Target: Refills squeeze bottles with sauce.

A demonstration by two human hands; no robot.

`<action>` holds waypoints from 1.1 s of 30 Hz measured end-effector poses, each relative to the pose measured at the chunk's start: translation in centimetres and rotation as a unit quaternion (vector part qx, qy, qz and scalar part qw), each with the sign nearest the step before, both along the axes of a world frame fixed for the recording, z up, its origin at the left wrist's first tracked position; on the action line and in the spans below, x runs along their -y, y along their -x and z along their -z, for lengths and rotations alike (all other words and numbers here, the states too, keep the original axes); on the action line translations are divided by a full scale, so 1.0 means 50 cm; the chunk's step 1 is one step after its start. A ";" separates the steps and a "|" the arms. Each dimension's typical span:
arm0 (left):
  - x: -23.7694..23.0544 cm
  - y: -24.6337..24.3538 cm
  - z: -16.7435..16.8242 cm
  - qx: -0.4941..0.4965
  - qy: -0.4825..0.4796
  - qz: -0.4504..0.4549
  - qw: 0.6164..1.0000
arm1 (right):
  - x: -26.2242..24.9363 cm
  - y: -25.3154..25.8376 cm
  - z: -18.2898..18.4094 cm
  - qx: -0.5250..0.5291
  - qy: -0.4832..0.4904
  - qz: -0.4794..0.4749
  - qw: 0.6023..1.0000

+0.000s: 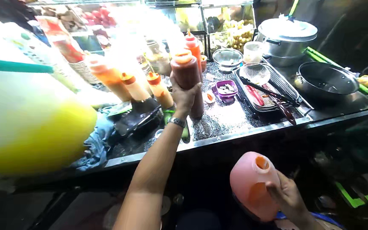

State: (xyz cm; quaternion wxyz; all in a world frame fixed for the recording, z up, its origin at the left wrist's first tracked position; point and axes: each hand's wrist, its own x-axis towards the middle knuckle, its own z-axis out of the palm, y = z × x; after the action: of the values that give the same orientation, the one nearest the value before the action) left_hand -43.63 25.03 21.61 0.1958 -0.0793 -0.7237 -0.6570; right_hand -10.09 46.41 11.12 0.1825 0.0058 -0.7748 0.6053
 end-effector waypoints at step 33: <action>-0.046 -0.014 0.068 0.085 0.531 0.066 0.840 | 0.021 -0.042 0.071 0.013 0.009 0.018 1.000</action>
State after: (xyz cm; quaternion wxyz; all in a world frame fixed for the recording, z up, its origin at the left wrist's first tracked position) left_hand -42.91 27.35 18.22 0.0177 -0.1629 -0.9685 -0.1875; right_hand -8.00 45.38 7.56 0.1835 -0.0178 -0.7715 0.6090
